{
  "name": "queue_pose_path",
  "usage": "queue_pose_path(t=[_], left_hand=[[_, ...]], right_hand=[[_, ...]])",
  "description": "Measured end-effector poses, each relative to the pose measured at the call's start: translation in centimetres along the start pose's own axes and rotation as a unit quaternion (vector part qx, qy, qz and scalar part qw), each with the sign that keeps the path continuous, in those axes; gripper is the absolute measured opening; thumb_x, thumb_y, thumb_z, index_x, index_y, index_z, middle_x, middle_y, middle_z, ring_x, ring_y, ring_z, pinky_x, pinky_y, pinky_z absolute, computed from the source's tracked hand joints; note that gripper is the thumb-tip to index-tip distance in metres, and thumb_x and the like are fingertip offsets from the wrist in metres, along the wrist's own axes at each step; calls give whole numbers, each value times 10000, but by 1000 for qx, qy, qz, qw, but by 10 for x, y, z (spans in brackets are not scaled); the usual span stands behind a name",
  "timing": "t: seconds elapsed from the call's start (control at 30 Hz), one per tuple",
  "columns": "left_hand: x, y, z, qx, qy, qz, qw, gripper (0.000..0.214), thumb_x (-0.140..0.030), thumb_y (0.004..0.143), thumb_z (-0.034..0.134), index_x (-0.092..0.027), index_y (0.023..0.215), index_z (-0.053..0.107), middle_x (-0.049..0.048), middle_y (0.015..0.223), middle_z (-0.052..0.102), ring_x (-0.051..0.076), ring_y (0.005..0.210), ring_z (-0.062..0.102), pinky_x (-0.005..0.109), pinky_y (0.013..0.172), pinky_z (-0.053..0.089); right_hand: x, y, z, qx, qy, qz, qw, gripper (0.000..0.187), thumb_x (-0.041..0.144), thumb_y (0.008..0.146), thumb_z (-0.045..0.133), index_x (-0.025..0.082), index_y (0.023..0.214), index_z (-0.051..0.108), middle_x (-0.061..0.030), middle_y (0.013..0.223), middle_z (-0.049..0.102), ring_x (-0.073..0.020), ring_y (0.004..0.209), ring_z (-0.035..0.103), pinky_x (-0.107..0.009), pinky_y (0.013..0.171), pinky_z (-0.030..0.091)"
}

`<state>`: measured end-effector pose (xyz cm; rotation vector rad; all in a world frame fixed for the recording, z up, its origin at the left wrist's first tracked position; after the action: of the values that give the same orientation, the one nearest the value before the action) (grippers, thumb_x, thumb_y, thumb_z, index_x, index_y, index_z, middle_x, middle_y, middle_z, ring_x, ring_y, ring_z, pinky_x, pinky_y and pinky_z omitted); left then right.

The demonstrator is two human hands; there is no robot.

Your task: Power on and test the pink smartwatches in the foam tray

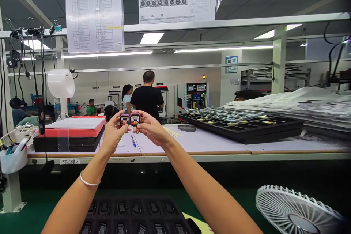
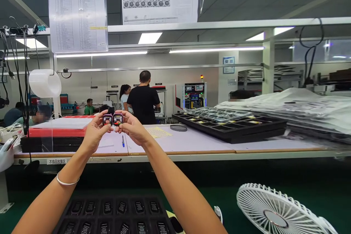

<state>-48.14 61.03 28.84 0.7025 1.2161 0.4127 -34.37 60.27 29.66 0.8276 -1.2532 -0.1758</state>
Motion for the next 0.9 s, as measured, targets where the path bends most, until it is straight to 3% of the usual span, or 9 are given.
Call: queue_pose_path(t=[0.27,0.43,0.6,0.9], left_hand=[[0,-5,-2,1,18,-8,1000,661,-208,635,755,-184,1273,582,16,912,627,103,621,627,248,627,530],[10,-24,-6,6,20,-31,999,631,-219,656,757,-176,1263,592,9,860,632,111,609,637,241,601,532],[38,-70,-14,17,-1,-103,995,674,-192,641,784,-194,1282,574,23,953,643,102,658,640,261,691,573],[106,-167,-41,28,23,-263,964,593,-204,691,764,-193,1257,584,65,1091,651,105,680,664,256,687,581]], right_hand=[[-5,-4,0,11,9,3,1000,488,148,671,753,218,1132,610,-9,914,665,-142,673,644,-264,624,495],[-18,-25,3,16,7,15,1000,480,193,721,768,214,1163,584,-13,907,650,-136,675,637,-258,625,484],[-54,-67,6,-7,25,68,997,486,176,718,751,226,1168,572,-12,912,633,-144,679,625,-288,644,501],[-151,-158,13,-57,108,195,973,439,204,751,730,213,1161,573,-12,883,628,-139,661,622,-268,598,483]])
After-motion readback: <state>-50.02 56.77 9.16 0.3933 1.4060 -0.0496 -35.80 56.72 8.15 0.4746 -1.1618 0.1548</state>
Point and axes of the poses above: each hand's wrist, its own y-axis towards the middle knuckle, its own z-axis out of the palm, x = y × z, the point moved 7 cm from there along y, towards the middle knuckle
